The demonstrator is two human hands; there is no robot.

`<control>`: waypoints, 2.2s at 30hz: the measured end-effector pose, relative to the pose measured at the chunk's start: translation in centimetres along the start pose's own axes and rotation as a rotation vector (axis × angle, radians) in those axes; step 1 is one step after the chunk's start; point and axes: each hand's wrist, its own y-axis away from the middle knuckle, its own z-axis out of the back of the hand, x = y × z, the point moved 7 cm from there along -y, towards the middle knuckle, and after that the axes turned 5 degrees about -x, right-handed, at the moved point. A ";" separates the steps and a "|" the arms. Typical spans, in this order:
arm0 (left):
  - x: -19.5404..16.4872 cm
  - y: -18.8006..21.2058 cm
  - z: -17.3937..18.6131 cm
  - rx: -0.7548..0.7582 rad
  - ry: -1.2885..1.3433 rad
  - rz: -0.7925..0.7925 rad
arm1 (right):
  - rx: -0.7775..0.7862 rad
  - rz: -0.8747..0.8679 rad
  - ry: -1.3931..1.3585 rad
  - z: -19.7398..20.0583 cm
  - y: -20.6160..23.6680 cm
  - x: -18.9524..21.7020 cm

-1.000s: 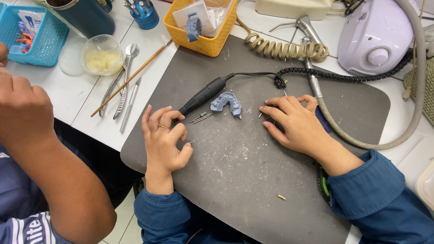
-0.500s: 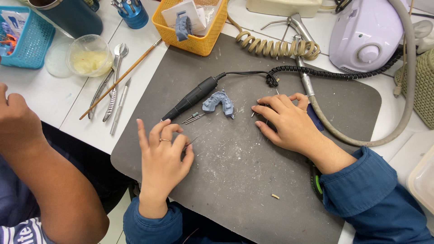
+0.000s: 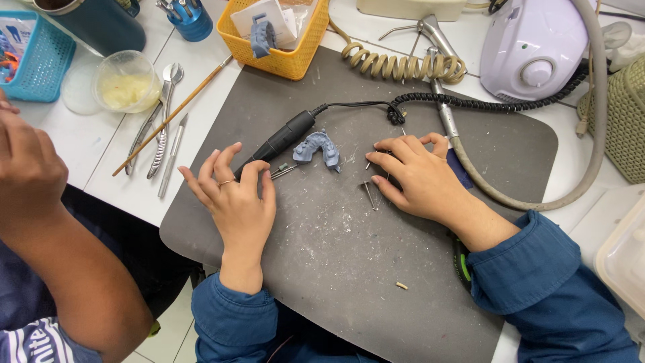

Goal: The person uses a rotary handpiece to grind and shape a small tooth-shaped object, then switches to a metal hand tool to refine its surface. The work is performed on a gray mat with dental tools and a jaw mold nearby.

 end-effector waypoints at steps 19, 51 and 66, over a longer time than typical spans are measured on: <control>0.5 0.0 -1.4 -0.006 0.029 -0.015 | 0.025 -0.043 0.013 -0.3 -0.9 0.1; -6.4 2.4 1.4 -0.006 0.840 0.000 | -0.322 0.580 0.242 1.4 1.9 5.4; -6.6 2.4 1.3 0.012 0.842 -0.076 | -0.304 0.551 0.193 1.3 1.6 5.2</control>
